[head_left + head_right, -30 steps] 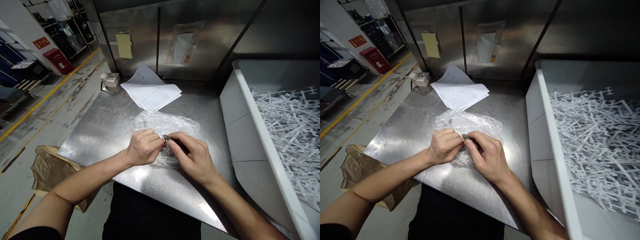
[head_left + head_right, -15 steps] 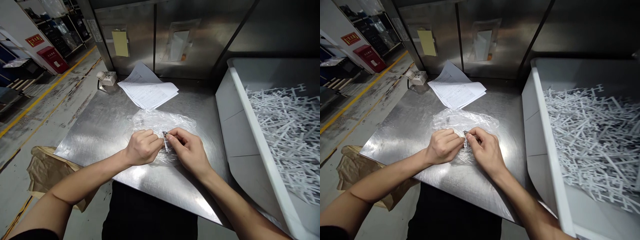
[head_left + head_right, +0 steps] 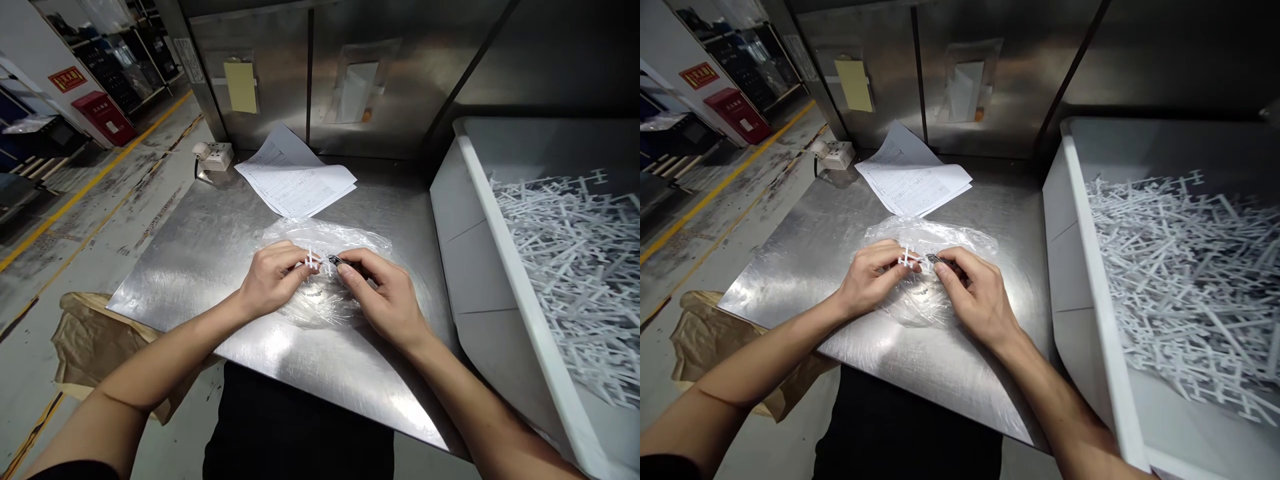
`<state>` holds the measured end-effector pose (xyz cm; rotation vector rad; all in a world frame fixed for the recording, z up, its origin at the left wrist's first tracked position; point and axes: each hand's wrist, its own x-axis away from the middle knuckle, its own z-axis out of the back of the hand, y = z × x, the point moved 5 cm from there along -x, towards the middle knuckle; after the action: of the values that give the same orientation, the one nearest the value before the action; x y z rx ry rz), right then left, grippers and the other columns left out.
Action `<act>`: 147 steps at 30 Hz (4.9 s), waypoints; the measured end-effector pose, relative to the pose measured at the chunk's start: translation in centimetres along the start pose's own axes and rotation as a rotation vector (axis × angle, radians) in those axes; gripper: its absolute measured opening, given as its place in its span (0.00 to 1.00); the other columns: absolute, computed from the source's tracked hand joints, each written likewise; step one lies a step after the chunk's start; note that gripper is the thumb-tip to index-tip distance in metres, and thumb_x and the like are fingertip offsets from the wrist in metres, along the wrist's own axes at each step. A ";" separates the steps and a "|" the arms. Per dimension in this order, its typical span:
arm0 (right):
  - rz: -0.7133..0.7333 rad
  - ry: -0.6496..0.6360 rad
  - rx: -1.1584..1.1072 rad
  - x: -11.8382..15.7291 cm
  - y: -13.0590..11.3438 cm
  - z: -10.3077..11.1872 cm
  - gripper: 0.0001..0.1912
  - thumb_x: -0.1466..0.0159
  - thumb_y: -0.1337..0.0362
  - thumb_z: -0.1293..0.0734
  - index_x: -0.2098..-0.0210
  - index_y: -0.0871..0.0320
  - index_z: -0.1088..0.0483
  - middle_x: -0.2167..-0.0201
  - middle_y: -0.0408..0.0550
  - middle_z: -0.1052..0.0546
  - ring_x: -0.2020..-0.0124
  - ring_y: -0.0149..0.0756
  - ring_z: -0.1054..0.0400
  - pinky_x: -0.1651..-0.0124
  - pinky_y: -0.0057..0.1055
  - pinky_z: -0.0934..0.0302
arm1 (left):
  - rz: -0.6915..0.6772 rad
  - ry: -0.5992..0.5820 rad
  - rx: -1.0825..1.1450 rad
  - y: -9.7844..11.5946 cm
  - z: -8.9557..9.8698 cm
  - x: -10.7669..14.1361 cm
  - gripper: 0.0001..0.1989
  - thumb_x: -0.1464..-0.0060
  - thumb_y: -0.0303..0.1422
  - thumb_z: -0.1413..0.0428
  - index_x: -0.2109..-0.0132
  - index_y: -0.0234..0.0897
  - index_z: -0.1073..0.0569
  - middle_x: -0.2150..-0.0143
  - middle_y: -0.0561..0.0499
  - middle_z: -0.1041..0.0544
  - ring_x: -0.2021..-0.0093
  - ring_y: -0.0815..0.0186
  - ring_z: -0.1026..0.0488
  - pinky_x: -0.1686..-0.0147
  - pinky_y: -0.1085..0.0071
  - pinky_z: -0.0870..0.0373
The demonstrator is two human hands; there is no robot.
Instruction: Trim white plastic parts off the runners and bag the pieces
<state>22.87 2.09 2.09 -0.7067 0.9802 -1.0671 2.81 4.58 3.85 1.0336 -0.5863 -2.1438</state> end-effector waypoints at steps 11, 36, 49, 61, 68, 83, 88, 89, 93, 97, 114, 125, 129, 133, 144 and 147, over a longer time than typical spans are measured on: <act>0.093 0.015 0.029 -0.2 -0.9 0.1 0.05 0.25 0.63 0.32 0.55 0.54 0.23 0.61 0.44 0.17 0.61 0.37 0.24 0.59 0.34 0.34 | -0.070 0.062 -0.027 0.2 0.1 -0.2 0.12 0.27 0.29 0.41 0.63 0.36 0.21 0.67 0.52 0.20 0.65 0.68 0.28 0.60 0.68 0.32; -0.072 -0.070 0.052 0.0 0.0 -0.6 0.10 0.25 0.60 0.34 0.60 0.54 0.22 0.67 0.44 0.19 0.68 0.37 0.28 0.65 0.34 0.40 | 0.045 -0.022 -0.089 -0.2 -0.5 0.1 0.15 0.26 0.33 0.44 0.65 0.36 0.23 0.69 0.52 0.21 0.67 0.67 0.26 0.62 0.68 0.32; -0.136 -0.108 0.163 0.0 0.6 -0.9 0.10 0.26 0.59 0.34 0.61 0.53 0.23 0.70 0.43 0.21 0.71 0.37 0.31 0.66 0.35 0.42 | 0.009 -0.129 -0.287 -0.9 -1.4 0.7 0.12 0.26 0.33 0.47 0.60 0.37 0.23 0.67 0.51 0.20 0.67 0.65 0.26 0.64 0.67 0.35; -0.051 0.040 0.071 0.0 -0.5 -0.1 0.08 0.25 0.59 0.34 0.58 0.54 0.24 0.65 0.46 0.18 0.67 0.38 0.28 0.64 0.35 0.37 | -0.222 -0.142 -0.289 0.8 -2.1 0.9 0.16 0.25 0.30 0.50 0.66 0.38 0.30 0.72 0.51 0.27 0.70 0.66 0.35 0.68 0.66 0.38; -0.044 0.032 0.072 0.2 -0.5 -0.2 0.08 0.25 0.58 0.34 0.57 0.54 0.24 0.64 0.45 0.18 0.67 0.38 0.28 0.63 0.36 0.37 | -0.238 -0.109 -0.264 1.0 -2.0 0.9 0.16 0.25 0.30 0.49 0.67 0.38 0.32 0.73 0.52 0.28 0.71 0.66 0.36 0.68 0.66 0.39; 0.023 0.037 0.117 0.4 -0.7 -0.2 0.07 0.24 0.60 0.33 0.55 0.54 0.24 0.62 0.46 0.17 0.65 0.38 0.25 0.62 0.37 0.36 | -0.259 -0.105 -0.306 1.1 -1.9 0.9 0.16 0.25 0.29 0.49 0.67 0.38 0.31 0.72 0.52 0.29 0.70 0.65 0.37 0.69 0.65 0.39; 0.040 0.034 0.114 0.4 -0.7 -0.2 0.06 0.24 0.61 0.32 0.54 0.55 0.24 0.62 0.45 0.18 0.65 0.37 0.25 0.61 0.35 0.36 | -0.300 -0.093 -0.337 1.1 -2.1 1.1 0.15 0.26 0.28 0.49 0.66 0.38 0.30 0.72 0.52 0.28 0.70 0.65 0.37 0.69 0.65 0.39; 0.042 0.037 0.108 0.4 -0.7 -0.3 0.06 0.24 0.61 0.32 0.55 0.55 0.23 0.62 0.45 0.18 0.66 0.36 0.26 0.62 0.35 0.36 | -0.307 -0.086 -0.339 1.1 -2.2 1.1 0.15 0.26 0.28 0.48 0.66 0.37 0.30 0.72 0.52 0.29 0.70 0.65 0.37 0.69 0.65 0.39; 0.016 0.044 0.063 0.5 -0.5 -0.4 0.06 0.24 0.61 0.33 0.56 0.55 0.23 0.64 0.43 0.19 0.68 0.34 0.29 0.63 0.33 0.38 | -0.307 -0.072 -0.326 1.1 -2.4 1.3 0.16 0.26 0.29 0.48 0.67 0.37 0.30 0.73 0.53 0.30 0.70 0.66 0.38 0.69 0.66 0.38; -0.065 0.041 0.009 0.4 0.2 -0.7 0.09 0.25 0.60 0.33 0.59 0.55 0.23 0.67 0.43 0.20 0.69 0.34 0.30 0.65 0.33 0.40 | -0.263 -0.083 -0.297 1.0 -2.7 1.4 0.17 0.25 0.30 0.48 0.67 0.36 0.29 0.73 0.52 0.28 0.70 0.66 0.36 0.69 0.67 0.36; -0.182 0.018 0.010 0.2 1.4 -0.8 0.11 0.27 0.58 0.32 0.64 0.55 0.23 0.72 0.41 0.24 0.73 0.32 0.35 0.69 0.33 0.44 | -0.212 -0.062 -0.281 0.9 -2.7 1.5 0.11 0.26 0.30 0.47 0.57 0.35 0.22 0.70 0.52 0.21 0.70 0.66 0.29 0.68 0.69 0.32; -0.001 0.031 0.003 0.8 -1.0 -0.7 0.07 0.25 0.60 0.32 0.58 0.55 0.24 0.67 0.43 0.20 0.69 0.34 0.29 0.65 0.33 0.38 | -0.250 -0.043 -0.350 1.5 -2.6 1.4 0.14 0.26 0.28 0.48 0.64 0.35 0.25 0.73 0.52 0.25 0.71 0.67 0.32 0.69 0.67 0.34; -0.019 0.023 0.011 0.7 -1.1 -0.7 0.07 0.25 0.61 0.32 0.59 0.55 0.24 0.67 0.43 0.21 0.69 0.33 0.29 0.65 0.33 0.38 | -0.255 -0.054 -0.374 1.3 -2.7 1.6 0.15 0.26 0.29 0.49 0.64 0.36 0.25 0.72 0.52 0.24 0.71 0.66 0.32 0.69 0.67 0.34; -0.026 0.015 0.014 0.7 -1.3 -0.8 0.08 0.25 0.60 0.32 0.59 0.55 0.24 0.69 0.42 0.21 0.71 0.33 0.31 0.67 0.33 0.39 | -0.273 -0.053 -0.403 1.5 -2.8 1.6 0.15 0.26 0.29 0.49 0.64 0.36 0.24 0.71 0.52 0.24 0.70 0.66 0.30 0.69 0.66 0.33; -0.097 0.014 0.009 0.7 -0.8 -1.1 0.10 0.26 0.58 0.33 0.61 0.54 0.24 0.69 0.45 0.20 0.71 0.36 0.31 0.67 0.34 0.40 | -0.361 -0.021 -0.542 2.3 -2.9 1.5 0.16 0.27 0.28 0.46 0.67 0.38 0.26 0.74 0.54 0.25 0.72 0.67 0.32 0.71 0.65 0.36; -0.130 0.007 -0.009 0.7 -0.7 -1.2 0.11 0.26 0.58 0.33 0.63 0.55 0.24 0.70 0.44 0.21 0.71 0.36 0.32 0.68 0.34 0.41 | -0.367 -0.020 -0.548 2.3 -3.0 1.6 0.15 0.27 0.28 0.46 0.67 0.38 0.26 0.73 0.54 0.24 0.72 0.67 0.31 0.72 0.65 0.35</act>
<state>21.66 1.17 1.98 -0.7836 0.9554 -1.1798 5.38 1.58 2.78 0.8507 0.2052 -2.4284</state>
